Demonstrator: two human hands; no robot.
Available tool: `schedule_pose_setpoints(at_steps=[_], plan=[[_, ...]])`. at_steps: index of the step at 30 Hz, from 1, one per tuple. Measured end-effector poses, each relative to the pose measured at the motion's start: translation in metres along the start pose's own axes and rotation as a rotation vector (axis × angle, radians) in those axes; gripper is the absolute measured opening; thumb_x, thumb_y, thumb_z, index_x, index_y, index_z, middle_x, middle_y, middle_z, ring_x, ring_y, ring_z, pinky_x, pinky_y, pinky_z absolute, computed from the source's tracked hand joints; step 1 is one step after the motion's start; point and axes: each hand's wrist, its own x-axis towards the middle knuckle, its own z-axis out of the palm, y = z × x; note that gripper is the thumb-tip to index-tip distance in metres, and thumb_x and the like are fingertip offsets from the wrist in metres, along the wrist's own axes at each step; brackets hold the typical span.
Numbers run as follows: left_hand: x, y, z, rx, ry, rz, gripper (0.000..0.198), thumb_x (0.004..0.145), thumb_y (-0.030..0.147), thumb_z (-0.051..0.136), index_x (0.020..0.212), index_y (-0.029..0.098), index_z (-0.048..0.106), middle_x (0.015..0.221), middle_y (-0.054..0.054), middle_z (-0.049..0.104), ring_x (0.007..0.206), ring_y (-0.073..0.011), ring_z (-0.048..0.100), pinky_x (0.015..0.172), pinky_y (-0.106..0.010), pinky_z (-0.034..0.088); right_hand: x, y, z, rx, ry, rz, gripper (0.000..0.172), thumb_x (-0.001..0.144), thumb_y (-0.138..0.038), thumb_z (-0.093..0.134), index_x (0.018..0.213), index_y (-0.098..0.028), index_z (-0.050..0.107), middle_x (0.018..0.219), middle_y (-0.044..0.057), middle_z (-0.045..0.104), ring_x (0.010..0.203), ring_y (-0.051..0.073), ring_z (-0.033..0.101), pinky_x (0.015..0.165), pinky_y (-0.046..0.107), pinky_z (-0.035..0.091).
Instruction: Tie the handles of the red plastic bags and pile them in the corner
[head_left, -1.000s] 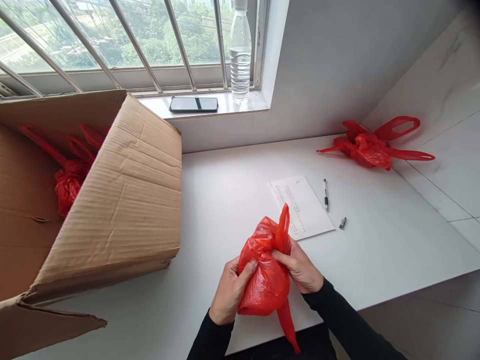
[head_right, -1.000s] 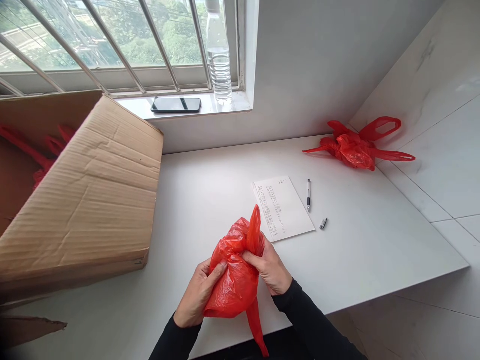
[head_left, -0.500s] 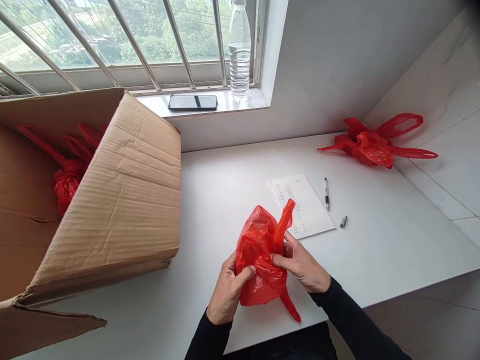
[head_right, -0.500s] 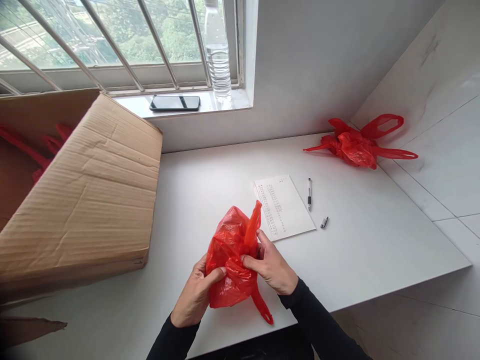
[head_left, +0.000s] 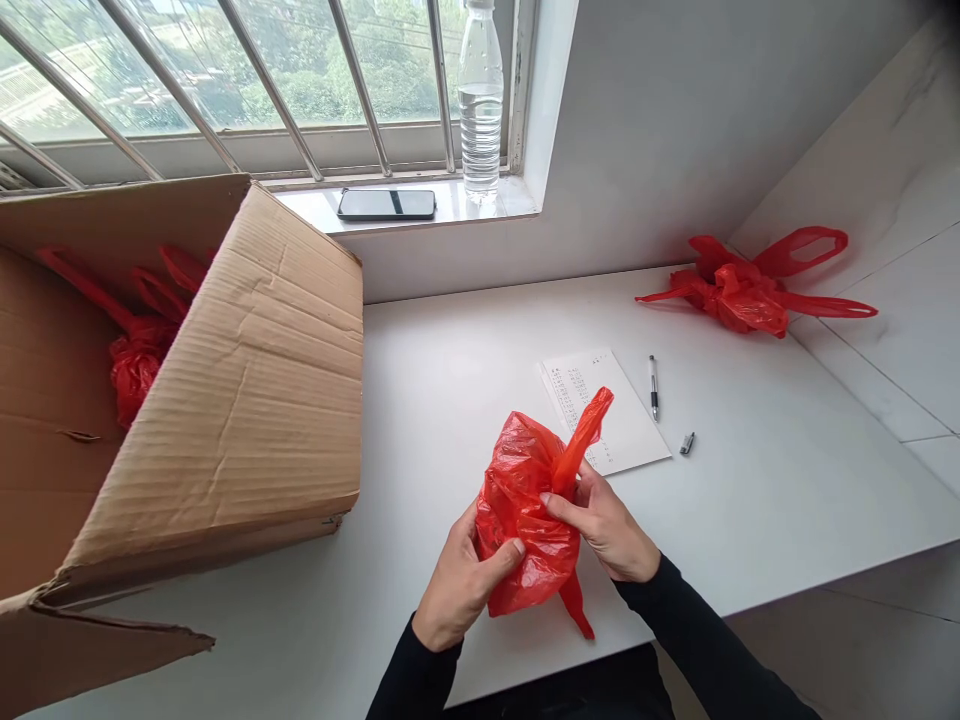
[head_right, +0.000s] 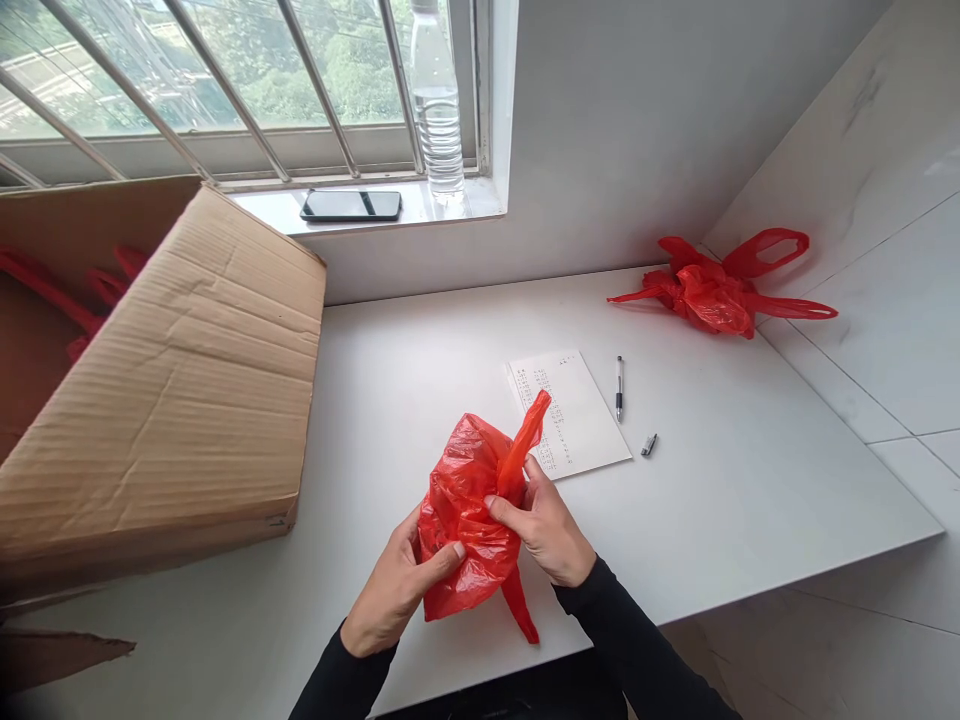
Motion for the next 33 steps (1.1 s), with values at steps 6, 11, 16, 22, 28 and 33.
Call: schedule_pose_setpoints(at_steps=[6,11,16,22,28,33], plan=[[0.007,0.000,0.004,0.018,0.137,-0.012,0.033,0.080,0.034,0.078,0.108,0.017,0.070,0.101,-0.009,0.077,0.094,-0.0278,0.070,0.082,-0.035,0.055,-0.003,0.002,-0.002,-0.098,-0.122,0.038,0.057,0.081,-0.034,0.081,0.130,-0.027,0.053,0.124,0.007,0.068,0.114,0.028,0.064,0.101,0.049,0.051],[0.003,-0.002,-0.002,-0.022,0.069,-0.016,0.036,0.084,0.031,0.074,0.118,0.019,0.068,0.107,-0.009,0.074,0.098,-0.0263,0.068,0.088,-0.036,0.053,-0.001,0.010,0.002,-0.019,-0.003,-0.008,0.042,0.084,-0.037,0.077,0.120,-0.024,0.060,0.113,0.006,0.070,0.109,0.028,0.065,0.099,0.048,0.052],[-0.006,-0.008,-0.015,-0.141,-0.085,-0.044,0.055,0.081,0.025,0.072,0.134,0.021,0.059,0.122,-0.011,0.069,0.105,-0.0288,0.066,0.085,-0.035,0.053,0.002,0.016,0.001,0.116,0.104,0.010,0.041,0.083,-0.039,0.077,0.118,-0.025,0.060,0.110,0.005,0.071,0.106,0.027,0.066,0.097,0.044,0.053],[-0.003,-0.007,-0.015,-0.095,-0.067,0.038,0.043,0.088,0.032,0.072,0.128,0.020,0.064,0.129,-0.013,0.067,0.117,-0.0313,0.062,0.100,-0.041,0.049,-0.002,0.012,0.000,0.077,0.025,0.036,0.046,0.085,-0.039,0.076,0.124,-0.026,0.055,0.118,0.005,0.069,0.112,0.027,0.064,0.103,0.048,0.049],[0.001,-0.006,-0.011,-0.044,0.012,-0.006,0.035,0.085,0.037,0.075,0.114,0.019,0.071,0.114,-0.012,0.074,0.104,-0.0287,0.069,0.087,-0.037,0.056,-0.004,0.010,-0.003,-0.055,-0.087,0.033,0.059,0.080,-0.032,0.081,0.131,-0.029,0.052,0.119,0.005,0.066,0.115,0.028,0.062,0.104,0.049,0.049],[-0.001,-0.003,-0.006,-0.003,0.042,-0.012,0.038,0.087,0.040,0.072,0.120,0.022,0.070,0.122,-0.011,0.072,0.108,-0.0287,0.068,0.089,-0.037,0.056,-0.002,0.014,0.001,0.000,-0.007,-0.011,0.048,0.084,-0.035,0.077,0.126,-0.028,0.056,0.116,0.005,0.069,0.111,0.027,0.064,0.101,0.047,0.050]])
